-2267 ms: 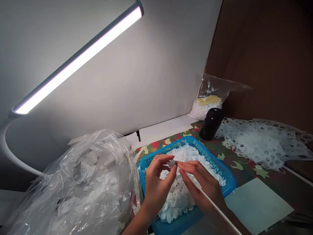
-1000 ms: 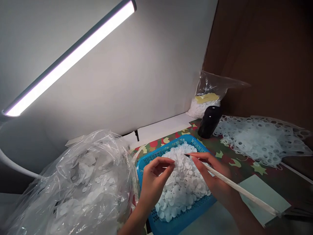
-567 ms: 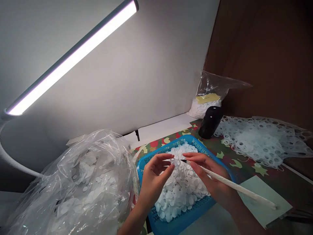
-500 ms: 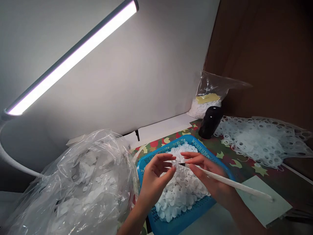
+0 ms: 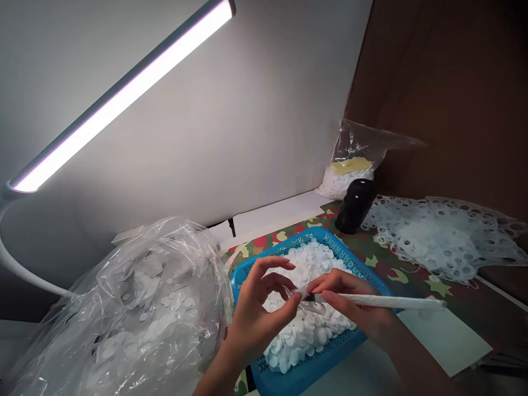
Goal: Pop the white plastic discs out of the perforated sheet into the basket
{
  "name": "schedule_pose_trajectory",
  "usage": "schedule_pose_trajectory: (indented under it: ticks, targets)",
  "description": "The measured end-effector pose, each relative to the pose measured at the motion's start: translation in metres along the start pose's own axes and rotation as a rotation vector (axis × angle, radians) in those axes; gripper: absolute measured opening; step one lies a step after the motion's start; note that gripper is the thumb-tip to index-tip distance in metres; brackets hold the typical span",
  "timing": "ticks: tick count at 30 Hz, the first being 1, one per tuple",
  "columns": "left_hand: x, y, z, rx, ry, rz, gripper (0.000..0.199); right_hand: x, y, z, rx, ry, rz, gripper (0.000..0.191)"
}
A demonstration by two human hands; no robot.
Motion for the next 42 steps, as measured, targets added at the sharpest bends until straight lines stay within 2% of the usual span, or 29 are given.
schedule_pose_trajectory:
  ticks: [5, 8, 10, 13, 16, 19, 24, 30, 36, 40, 42]
  targets:
    - [-0.001, 0.002, 0.006, 0.116, -0.051, -0.006, 0.037, -0.002, -0.002, -0.003, 0.044, 0.03, -0.029, 0.01]
    - [0.001, 0.004, 0.003, 0.131, 0.005, -0.059, 0.043, -0.002, -0.002, -0.001, 0.121, 0.044, 0.034, 0.009]
    - [0.003, 0.004, -0.001, 0.1, 0.04, -0.065, 0.038, 0.0, -0.002, 0.002, 0.187, 0.035, 0.068, 0.01]
    - [0.004, 0.003, -0.007, 0.031, 0.05, 0.005, 0.021, 0.004, -0.002, 0.008, 0.259, 0.02, 0.061, 0.01]
    - [0.004, 0.002, -0.011, -0.067, 0.084, 0.086, 0.015, 0.006, -0.001, 0.013, 0.263, 0.008, 0.087, 0.01]
    - [0.003, 0.001, -0.012, -0.126, 0.128, 0.116, 0.018, 0.005, -0.001, 0.013, 0.13, 0.059, 0.127, 0.011]
    - [0.004, 0.001, -0.01, -0.115, 0.102, 0.162, 0.016, -0.005, -0.006, 0.003, -0.202, 0.298, 0.331, 0.008]
    - [0.005, 0.002, -0.011, -0.139, 0.075, 0.171, 0.016, -0.007, -0.018, -0.006, -0.345, 0.391, 0.234, 0.013]
    - [0.004, 0.001, -0.009, -0.169, 0.049, 0.187, 0.018, -0.005, -0.021, -0.011, -0.475, 0.431, 0.232, 0.018]
    - [0.004, 0.002, -0.009, -0.095, 0.047, 0.12, 0.008, -0.003, -0.02, -0.01, -0.57, 0.477, 0.247, 0.022]
    - [0.005, 0.002, -0.009, -0.067, 0.063, 0.088, 0.011, -0.002, -0.02, -0.009, -0.584, 0.478, 0.245, 0.022]
Point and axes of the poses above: each hand's wrist, its own x-axis towards the middle knuckle, its own y-axis out of the back of the hand, z = x × y, the point moved 2 cm from there along x, towards the middle knuckle, and after that the axes turned 8 degrees about -y, right-handed, at the moved point
